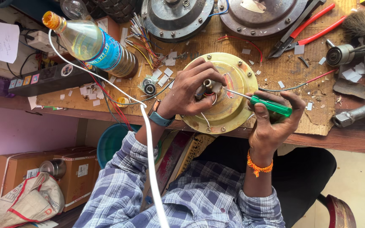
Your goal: The person uses a green screwdriver to tighten screws on a circular yellow electrical component mounted on a workbench. They adjust wires and secure a white plastic piece, then handle red wires at the end.
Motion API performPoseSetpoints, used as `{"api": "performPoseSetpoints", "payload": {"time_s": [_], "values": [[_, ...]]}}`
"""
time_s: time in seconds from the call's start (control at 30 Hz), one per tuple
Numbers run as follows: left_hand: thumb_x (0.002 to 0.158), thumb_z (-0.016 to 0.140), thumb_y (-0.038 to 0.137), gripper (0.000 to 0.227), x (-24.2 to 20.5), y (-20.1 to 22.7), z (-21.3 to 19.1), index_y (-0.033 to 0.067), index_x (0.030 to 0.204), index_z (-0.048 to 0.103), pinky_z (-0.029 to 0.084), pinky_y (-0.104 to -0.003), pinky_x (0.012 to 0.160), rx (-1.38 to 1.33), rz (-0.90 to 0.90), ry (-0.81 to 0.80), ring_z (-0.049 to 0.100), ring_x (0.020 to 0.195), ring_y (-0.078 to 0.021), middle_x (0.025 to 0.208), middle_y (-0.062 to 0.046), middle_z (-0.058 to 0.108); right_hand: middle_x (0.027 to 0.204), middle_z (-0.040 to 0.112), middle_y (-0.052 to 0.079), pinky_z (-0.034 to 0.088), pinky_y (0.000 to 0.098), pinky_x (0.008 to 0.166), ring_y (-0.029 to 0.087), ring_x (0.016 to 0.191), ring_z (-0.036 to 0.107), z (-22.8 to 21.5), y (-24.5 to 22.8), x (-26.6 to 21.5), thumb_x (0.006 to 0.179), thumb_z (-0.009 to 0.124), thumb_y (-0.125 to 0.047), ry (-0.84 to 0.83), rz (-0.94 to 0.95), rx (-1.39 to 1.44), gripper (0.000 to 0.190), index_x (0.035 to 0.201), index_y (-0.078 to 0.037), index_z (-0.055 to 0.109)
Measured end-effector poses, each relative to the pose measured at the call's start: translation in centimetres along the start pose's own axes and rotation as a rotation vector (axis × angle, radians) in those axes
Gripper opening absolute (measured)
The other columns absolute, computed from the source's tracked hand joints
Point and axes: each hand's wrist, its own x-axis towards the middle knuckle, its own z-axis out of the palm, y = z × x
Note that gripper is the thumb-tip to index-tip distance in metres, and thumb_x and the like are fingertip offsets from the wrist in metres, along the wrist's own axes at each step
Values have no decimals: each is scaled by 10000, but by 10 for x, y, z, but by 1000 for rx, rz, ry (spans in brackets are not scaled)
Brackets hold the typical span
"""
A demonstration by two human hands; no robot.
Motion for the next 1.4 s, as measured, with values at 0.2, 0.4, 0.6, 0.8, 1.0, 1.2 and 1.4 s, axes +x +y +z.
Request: {"api": "performPoseSetpoints", "payload": {"time_s": [0.2, 0.4, 0.6, 0.8, 1.0, 1.2, 1.4], "values": [[761, 687, 192, 344, -1, 0, 0, 94, 1091, 687, 542, -425, 957, -13, -15, -3, 628, 1006, -297, 1003, -68, 655, 1160, 723, 187, 673, 357, 953, 288, 1099, 764, -4, 9, -4, 1054, 774, -98, -35, -94, -106, 399, 1281, -90, 446], [757, 685, 194, 348, -1, 0, 1, 90, 1089, 680, 537, -430, 973, -6, 7, 11, 628, 1013, -305, 1006, -74, 652, 1247, 710, 196, 651, 327, 947, 278, 1199, 721, -4, 4, -4, 1075, 763, -97, -60, -145, -184, 389, 1268, -94, 425], [764, 684, 199, 341, -1, -2, -1, 83, 1084, 677, 532, -428, 951, 8, 17, 2, 615, 1011, -314, 1034, -86, 647, 1112, 561, 222, 653, 328, 789, 291, 989, 674, -4, 3, 9, 824, 820, -78, 95, -220, -610, 504, 1218, -82, 506], [770, 681, 193, 320, -5, 0, 0, 92, 1074, 677, 534, -425, 926, 5, -14, 8, 610, 998, -311, 1020, -82, 636, 1211, 703, 175, 664, 330, 941, 275, 1138, 759, 2, -4, 6, 1070, 809, -132, -72, -73, -168, 482, 1340, -98, 411], [825, 684, 196, 302, 0, 0, -2, 94, 1108, 658, 507, -454, 1037, 25, 61, 44, 613, 1076, -316, 1084, -88, 628, 1287, 641, 200, 634, 370, 993, 319, 1176, 708, 12, -19, 13, 1041, 801, -111, -59, -44, -159, 538, 1384, -71, 389], [804, 681, 216, 281, -7, -3, 6, 107, 1062, 671, 510, -448, 1059, 6, -13, 16, 631, 1001, -297, 1008, -78, 634, 1129, 710, 182, 675, 351, 895, 297, 1009, 764, 12, -29, 14, 1041, 816, -147, -15, 2, -226, 522, 1406, -68, 452], [824, 681, 223, 304, -9, -7, 2, 105, 1102, 653, 502, -464, 1062, 32, 43, 32, 622, 1081, -339, 1060, -86, 635, 1186, 726, 203, 674, 356, 882, 304, 1052, 775, 14, -35, 19, 1043, 827, -174, -66, 83, -221, 546, 1413, -47, 445]]}}
